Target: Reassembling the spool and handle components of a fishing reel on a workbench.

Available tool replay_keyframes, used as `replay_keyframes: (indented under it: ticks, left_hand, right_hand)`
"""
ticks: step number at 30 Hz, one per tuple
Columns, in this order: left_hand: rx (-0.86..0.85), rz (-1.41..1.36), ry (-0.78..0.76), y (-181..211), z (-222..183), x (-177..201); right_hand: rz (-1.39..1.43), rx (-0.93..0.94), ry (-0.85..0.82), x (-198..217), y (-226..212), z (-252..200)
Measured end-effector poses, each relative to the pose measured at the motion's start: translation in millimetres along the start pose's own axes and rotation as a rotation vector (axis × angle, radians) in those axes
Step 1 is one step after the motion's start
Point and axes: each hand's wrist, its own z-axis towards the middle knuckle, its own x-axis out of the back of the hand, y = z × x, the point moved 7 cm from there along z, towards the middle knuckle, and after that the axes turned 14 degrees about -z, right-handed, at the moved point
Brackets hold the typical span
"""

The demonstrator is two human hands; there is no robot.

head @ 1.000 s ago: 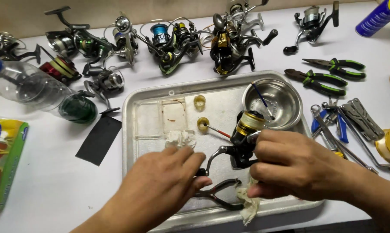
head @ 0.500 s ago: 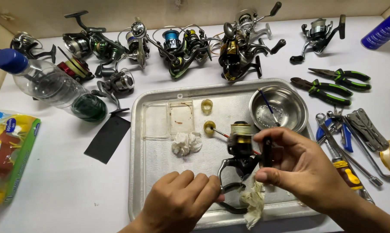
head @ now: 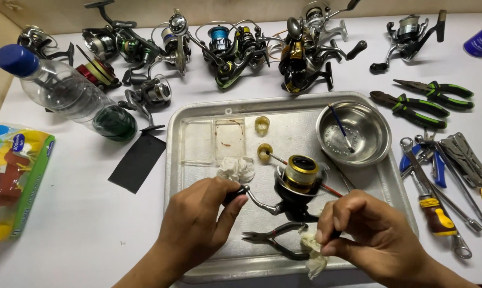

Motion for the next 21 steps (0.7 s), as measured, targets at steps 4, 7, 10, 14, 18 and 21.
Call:
replay_keyframes:
  ticks: [4,7,10,14,18,21]
  left_hand:
    - [-0.009,-0.144,-0.199,7.3,-16.9,-15.7]
    - [-0.194,-0.341,-0.191,39.9,-16.7,-17.4]
    - [-0.195,-0.326,-0.118,52.2,-10.9,-11.3]
    - [-0.085,-0.288,0.031,27.3,-15.1,-2.8]
    - [0.175,-0.121,0.087,-15.7,-18.6,2.2]
    - [0.277,-0.025,0.014,-33.3,-19.4,0.1]
  right_hand:
    - [-0.055,0.080,0.067,7.2,4.7,-0.7]
    - [-0.166,0.249,0.066,4.1,8.7,0.6]
    - [-0.490,0.305,-0.028,-15.3,-13.9,14.6]
    - [-0.489,0.406,-0.122,-29.9,-22.2,17.8]
    - [-0.456,0.402,-0.119,-31.5,-20.5,13.8]
    - [-0.460,0.395,-0.085,-28.1,-20.1,11.5]
